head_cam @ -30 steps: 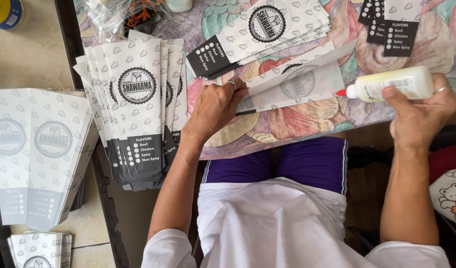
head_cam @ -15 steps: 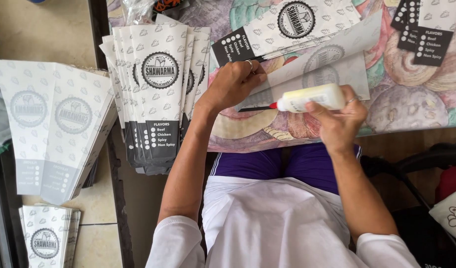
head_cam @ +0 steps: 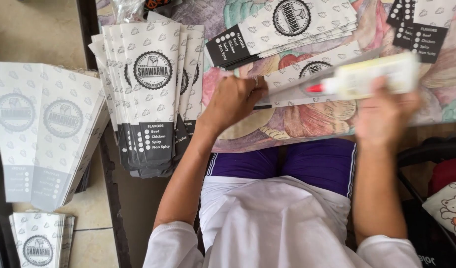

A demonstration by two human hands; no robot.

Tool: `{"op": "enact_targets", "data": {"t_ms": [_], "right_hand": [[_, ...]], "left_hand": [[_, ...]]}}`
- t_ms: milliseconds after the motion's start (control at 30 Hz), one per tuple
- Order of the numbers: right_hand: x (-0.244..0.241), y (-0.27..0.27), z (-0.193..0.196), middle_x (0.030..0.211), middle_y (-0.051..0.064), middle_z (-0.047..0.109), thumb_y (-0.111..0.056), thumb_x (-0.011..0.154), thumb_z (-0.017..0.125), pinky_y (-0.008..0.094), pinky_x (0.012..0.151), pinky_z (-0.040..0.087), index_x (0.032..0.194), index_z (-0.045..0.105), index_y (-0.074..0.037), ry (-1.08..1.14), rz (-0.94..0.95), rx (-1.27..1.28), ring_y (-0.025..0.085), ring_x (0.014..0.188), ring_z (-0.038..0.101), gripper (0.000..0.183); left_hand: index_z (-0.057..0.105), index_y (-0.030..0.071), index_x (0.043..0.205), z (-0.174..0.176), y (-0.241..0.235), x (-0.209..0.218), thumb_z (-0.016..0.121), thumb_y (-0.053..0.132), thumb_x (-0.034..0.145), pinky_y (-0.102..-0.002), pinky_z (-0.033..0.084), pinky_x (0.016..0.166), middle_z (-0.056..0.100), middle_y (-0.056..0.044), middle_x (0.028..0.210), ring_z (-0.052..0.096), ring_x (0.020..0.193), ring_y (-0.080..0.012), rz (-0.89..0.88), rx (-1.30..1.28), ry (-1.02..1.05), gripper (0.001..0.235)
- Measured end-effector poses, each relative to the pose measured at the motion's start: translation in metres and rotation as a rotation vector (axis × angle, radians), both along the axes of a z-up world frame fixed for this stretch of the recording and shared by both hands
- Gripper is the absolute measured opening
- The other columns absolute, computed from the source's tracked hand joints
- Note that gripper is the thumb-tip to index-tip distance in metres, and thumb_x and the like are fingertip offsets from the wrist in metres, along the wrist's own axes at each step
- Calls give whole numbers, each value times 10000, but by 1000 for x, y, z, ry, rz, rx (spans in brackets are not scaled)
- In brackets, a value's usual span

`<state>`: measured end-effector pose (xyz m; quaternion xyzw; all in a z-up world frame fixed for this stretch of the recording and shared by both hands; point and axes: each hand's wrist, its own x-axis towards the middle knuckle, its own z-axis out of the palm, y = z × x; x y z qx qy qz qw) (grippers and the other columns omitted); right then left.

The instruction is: Applying glue to paper sleeves and folding them to assemble food packaging.

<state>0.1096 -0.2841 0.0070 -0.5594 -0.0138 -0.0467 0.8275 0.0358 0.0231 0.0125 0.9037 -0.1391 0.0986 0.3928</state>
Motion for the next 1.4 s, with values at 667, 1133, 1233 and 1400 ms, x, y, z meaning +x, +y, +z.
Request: {"op": "enact_targets", "data": {"t_ms": [667, 1133, 1233, 1400], "right_hand": [[15, -29, 22, 1101, 328, 752, 215, 887, 806, 506, 998, 635, 1006, 773, 129, -1112, 400, -1236, 439, 1068, 746, 150], [14, -23, 20, 1067, 313, 758, 257, 853, 842, 509, 942, 660, 972, 769, 163, -1237, 345, -1214, 447, 1045, 758, 169], [14, -23, 17, 1034, 328, 763, 226, 849, 871, 498, 921, 670, 938, 775, 157, -1253, 321, -1221, 442, 1023, 768, 148], [17, -40, 4, 1078, 308, 767, 206, 929, 704, 467, 979, 657, 1048, 774, 104, -1078, 407, -1332, 430, 1060, 770, 171]], "left_hand": [[825, 179, 938, -25, -24, -32, 758, 221, 976, -401, 640, 756, 723, -121, 1278, 721, 1160, -353, 119, 256, -247, 88], [824, 165, 953, -27, -21, -36, 782, 189, 974, -435, 632, 943, 697, -147, 1308, 695, 1205, -370, 124, 198, -267, 53], [836, 146, 959, -28, -21, -36, 799, 190, 966, -428, 623, 974, 700, -151, 1298, 691, 1210, -362, 122, 189, -285, 58], [809, 101, 981, -21, -20, -38, 780, 178, 982, -473, 599, 1026, 680, -186, 1320, 673, 1228, -408, 82, 170, -285, 83]]}}
